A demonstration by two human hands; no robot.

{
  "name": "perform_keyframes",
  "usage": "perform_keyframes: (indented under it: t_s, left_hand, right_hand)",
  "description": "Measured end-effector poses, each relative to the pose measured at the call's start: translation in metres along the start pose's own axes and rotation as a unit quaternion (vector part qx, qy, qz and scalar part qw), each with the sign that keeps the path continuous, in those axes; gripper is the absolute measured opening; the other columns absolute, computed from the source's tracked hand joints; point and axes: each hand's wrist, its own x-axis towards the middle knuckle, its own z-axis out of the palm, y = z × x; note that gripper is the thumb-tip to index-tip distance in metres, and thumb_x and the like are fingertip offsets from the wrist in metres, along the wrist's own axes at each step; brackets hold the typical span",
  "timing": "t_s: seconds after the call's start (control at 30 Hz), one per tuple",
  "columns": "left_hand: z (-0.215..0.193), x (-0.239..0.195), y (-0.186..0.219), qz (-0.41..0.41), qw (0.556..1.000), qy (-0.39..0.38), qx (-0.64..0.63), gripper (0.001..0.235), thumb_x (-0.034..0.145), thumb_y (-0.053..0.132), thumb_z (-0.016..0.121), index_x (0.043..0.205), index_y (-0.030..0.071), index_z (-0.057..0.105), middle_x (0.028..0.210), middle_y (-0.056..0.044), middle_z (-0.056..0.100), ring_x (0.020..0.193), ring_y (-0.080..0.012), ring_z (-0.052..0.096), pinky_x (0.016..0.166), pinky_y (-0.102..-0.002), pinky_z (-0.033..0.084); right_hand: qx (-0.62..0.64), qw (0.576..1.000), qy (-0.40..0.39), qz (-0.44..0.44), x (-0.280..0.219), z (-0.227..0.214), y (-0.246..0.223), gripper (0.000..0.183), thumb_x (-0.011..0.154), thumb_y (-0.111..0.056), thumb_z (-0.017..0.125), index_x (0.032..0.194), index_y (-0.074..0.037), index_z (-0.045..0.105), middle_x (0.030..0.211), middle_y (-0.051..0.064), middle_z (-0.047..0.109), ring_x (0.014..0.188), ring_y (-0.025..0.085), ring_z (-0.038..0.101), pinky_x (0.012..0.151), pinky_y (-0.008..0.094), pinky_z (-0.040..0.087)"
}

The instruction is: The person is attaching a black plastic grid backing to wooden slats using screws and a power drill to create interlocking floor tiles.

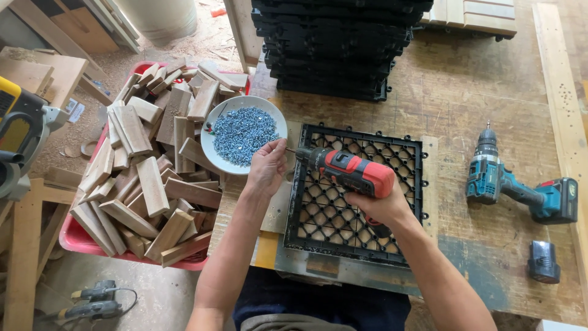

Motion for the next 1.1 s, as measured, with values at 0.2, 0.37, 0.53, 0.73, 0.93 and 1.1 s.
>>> perform_keyframes:
  t_s: [0.2,0.37,0.53,0.73,0.93,1.1]
  left_hand:
    - [-0.001,-0.005,0.013,-0.014,0.998,-0.017,0.056,0.013,0.095,0.019,0.079,0.098,0.008,0.073,0.067,0.005,0.058,0.051,0.0009,0.042,0.046,-0.013,0.034]
    - [0.003,-0.018,0.037,0.013,0.986,0.011,0.164,0.03,0.096,0.035,0.075,0.102,0.006,0.074,0.077,-0.005,0.07,0.054,0.0014,0.046,0.046,-0.012,0.038]
    - [-0.045,0.034,0.056,0.213,0.858,0.104,0.456,0.029,0.104,0.04,0.066,0.099,0.014,0.078,0.065,0.002,0.058,0.057,-0.0054,0.044,0.054,-0.024,0.039]
    - [-0.028,0.008,0.048,0.289,0.509,0.065,0.808,0.034,0.099,0.029,0.07,0.131,0.018,0.069,0.153,-0.021,0.053,0.154,-0.0468,0.022,0.112,-0.079,-0.001]
    - [-0.009,-0.048,0.034,0.152,0.556,-0.306,0.758,0.123,0.065,0.091,0.063,0.161,0.021,0.033,0.169,-0.021,0.022,0.156,-0.0427,0.014,0.124,-0.064,0.0]
    - [-0.024,-0.044,0.018,0.197,0.482,-0.294,0.802,0.127,0.058,0.091,0.067,0.161,0.026,0.033,0.162,-0.014,0.04,0.155,-0.0326,0.027,0.128,-0.055,0.007]
  right_hand:
    - [-0.002,0.998,-0.024,0.065,0.001,-0.006,-0.001,0.021,0.063,-0.002,0.086,0.077,0.003,0.07,0.063,0.015,0.068,0.061,0.015,0.059,0.063,0.033,0.053]
    - [-0.039,0.993,-0.036,0.105,0.009,-0.026,-0.028,0.03,0.059,-0.006,0.09,0.082,0.005,0.073,0.07,0.02,0.071,0.064,0.023,0.065,0.065,0.038,0.053]
    - [-0.08,0.989,-0.058,0.107,0.021,-0.056,-0.049,0.036,0.052,0.002,0.088,0.085,0.007,0.074,0.069,0.02,0.068,0.069,0.022,0.063,0.07,0.038,0.055]
    - [-0.242,0.925,-0.201,0.216,0.045,-0.057,-0.107,0.037,0.057,-0.008,0.078,0.094,-0.002,0.077,0.084,0.017,0.076,0.084,0.032,0.072,0.085,0.044,0.055]
    - [-0.325,0.875,-0.267,0.24,0.062,-0.038,-0.132,0.036,0.058,-0.015,0.077,0.091,-0.003,0.076,0.087,0.017,0.076,0.088,0.033,0.073,0.081,0.044,0.055]
    - [-0.32,0.865,-0.3,0.241,0.073,-0.027,-0.144,0.032,0.062,-0.011,0.073,0.091,0.001,0.073,0.089,0.021,0.076,0.088,0.035,0.073,0.081,0.042,0.055]
